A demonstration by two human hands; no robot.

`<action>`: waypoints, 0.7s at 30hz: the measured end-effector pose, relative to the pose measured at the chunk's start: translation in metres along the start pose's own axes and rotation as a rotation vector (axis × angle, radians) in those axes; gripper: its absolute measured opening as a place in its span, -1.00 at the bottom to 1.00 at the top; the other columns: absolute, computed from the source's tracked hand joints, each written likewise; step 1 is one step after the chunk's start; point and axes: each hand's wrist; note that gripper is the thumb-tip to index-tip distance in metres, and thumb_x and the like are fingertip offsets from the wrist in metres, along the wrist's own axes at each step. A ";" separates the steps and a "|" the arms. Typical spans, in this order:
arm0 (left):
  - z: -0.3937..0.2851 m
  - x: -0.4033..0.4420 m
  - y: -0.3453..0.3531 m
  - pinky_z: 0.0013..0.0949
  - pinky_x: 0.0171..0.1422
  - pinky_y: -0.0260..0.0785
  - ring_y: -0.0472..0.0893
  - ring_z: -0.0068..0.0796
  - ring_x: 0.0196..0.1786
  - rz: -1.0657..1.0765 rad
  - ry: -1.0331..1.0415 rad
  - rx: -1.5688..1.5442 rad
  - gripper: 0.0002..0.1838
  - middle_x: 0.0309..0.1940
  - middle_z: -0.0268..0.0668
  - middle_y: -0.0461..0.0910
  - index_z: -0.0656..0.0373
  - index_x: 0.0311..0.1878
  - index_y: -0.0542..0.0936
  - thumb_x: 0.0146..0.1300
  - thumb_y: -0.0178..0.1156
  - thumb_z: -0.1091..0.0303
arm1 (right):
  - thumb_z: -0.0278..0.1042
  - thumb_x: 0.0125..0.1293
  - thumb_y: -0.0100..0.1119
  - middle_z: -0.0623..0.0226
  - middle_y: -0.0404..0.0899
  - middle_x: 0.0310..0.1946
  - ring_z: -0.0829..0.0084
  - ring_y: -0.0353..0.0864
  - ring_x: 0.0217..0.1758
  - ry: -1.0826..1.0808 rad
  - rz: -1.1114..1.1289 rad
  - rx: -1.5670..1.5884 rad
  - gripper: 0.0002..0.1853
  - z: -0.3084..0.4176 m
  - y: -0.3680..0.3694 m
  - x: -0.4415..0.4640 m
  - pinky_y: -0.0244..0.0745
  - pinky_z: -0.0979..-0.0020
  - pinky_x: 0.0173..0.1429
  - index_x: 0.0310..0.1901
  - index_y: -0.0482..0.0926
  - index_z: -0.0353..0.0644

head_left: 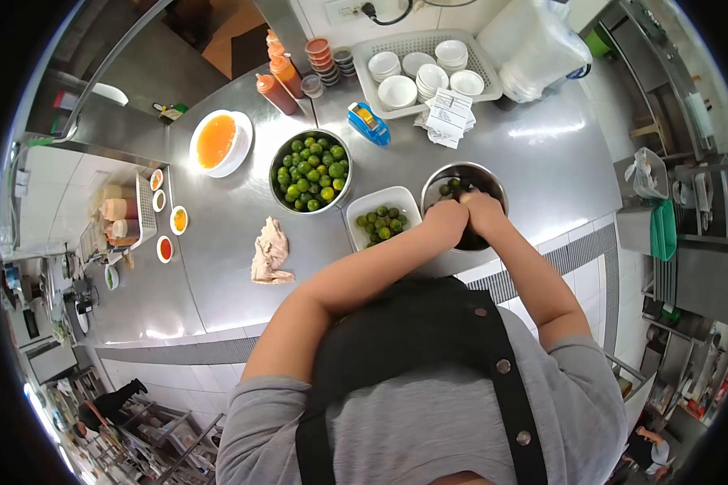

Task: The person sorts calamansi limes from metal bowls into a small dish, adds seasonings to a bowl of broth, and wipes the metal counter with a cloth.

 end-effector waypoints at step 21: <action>-0.010 -0.009 -0.045 -0.16 -0.04 0.58 0.70 -0.08 -0.17 -0.187 0.196 -0.223 -0.74 -0.21 0.06 0.66 0.31 -0.10 0.63 0.10 0.31 0.50 | -0.41 0.32 0.28 0.37 0.53 -0.15 0.51 0.47 -0.24 -0.061 0.111 1.237 -0.77 -0.005 -0.147 -0.049 0.45 0.46 -0.14 -0.04 0.61 -0.32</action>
Point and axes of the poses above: each hand's wrist, its own x-axis towards the middle knuckle, its own y-axis out of the palm, z = x × y
